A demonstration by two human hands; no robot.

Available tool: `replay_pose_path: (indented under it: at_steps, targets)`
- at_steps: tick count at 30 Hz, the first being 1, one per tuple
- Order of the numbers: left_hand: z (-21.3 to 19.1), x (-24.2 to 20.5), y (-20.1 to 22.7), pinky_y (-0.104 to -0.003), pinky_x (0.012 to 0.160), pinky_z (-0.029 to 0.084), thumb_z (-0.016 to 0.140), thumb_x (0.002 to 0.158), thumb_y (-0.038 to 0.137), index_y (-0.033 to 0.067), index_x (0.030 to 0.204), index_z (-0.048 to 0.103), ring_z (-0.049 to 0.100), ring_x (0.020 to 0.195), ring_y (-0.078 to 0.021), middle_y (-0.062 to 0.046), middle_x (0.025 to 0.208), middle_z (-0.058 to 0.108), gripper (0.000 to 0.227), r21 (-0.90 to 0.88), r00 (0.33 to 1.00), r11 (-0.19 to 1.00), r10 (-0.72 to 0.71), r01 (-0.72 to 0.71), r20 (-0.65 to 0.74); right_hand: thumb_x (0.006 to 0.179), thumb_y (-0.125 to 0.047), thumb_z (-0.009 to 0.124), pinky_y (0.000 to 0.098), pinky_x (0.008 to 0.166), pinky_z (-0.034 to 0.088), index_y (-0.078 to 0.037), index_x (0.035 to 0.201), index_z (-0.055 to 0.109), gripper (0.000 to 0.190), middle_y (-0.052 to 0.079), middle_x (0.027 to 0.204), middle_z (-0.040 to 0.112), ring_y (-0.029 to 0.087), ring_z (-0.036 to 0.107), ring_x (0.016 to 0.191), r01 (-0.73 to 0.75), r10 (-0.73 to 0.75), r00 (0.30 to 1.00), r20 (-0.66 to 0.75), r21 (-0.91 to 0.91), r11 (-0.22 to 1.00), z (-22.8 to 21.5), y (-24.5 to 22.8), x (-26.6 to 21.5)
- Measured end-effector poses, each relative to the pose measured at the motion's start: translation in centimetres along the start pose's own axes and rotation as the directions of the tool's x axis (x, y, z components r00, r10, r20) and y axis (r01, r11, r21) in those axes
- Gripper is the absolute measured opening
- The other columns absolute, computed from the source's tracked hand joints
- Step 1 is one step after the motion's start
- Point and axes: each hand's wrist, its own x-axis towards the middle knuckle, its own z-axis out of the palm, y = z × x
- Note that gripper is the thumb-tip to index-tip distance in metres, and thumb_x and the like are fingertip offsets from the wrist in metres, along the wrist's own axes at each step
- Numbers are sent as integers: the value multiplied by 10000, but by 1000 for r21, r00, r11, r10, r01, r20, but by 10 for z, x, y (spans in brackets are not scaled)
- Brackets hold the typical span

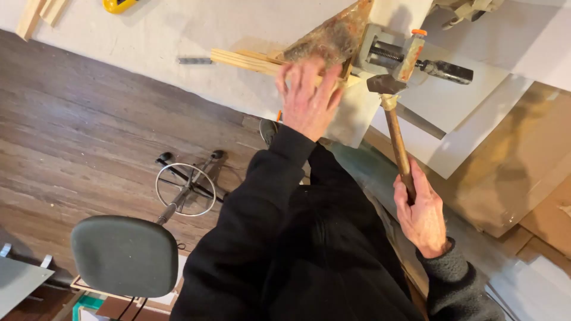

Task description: Assembling wooden frame pieces using wood glue and a miter clamp at a workshop station.

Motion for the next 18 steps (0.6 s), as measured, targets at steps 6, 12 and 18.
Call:
replay_pose_path:
  at_steps: [6, 12, 18]
  targets:
    - [-22, 38, -3, -675, 1186, 254, 1005, 554, 426, 177, 1637, 184, 325, 1494, -403, -146, 1687, 141, 1382, 100, 991, 995, -10, -4, 134, 1040, -126, 600, 369, 856, 556, -52, 1517, 491, 496, 196, 1116, 699, 285, 708, 965, 104, -108, 990, -90, -49, 993, -16, -25, -10]
    - [-35, 39, -4, -677, 1158, 280, 989, 541, 339, 151, 1626, 229, 355, 1464, -394, -161, 1671, 189, 1338, 116, 968, 993, -23, -6, 251, 1037, -157, 594, 407, 725, 548, -77, 1366, 577, 339, 237, 928, 688, 364, 692, 806, -142, 142, 990, -1, -35, 989, 7, -12, -16]
    - [-29, 34, -5, -686, 1160, 274, 997, 543, 339, 172, 1634, 209, 346, 1468, -392, -154, 1683, 185, 1356, 85, 980, 996, -22, 5, 196, 1048, -161, 571, 439, 698, 538, -72, 1310, 573, 277, 258, 879, 668, 420, 662, 789, -147, 147, 989, -10, -8, 989, 3, -43, -10]
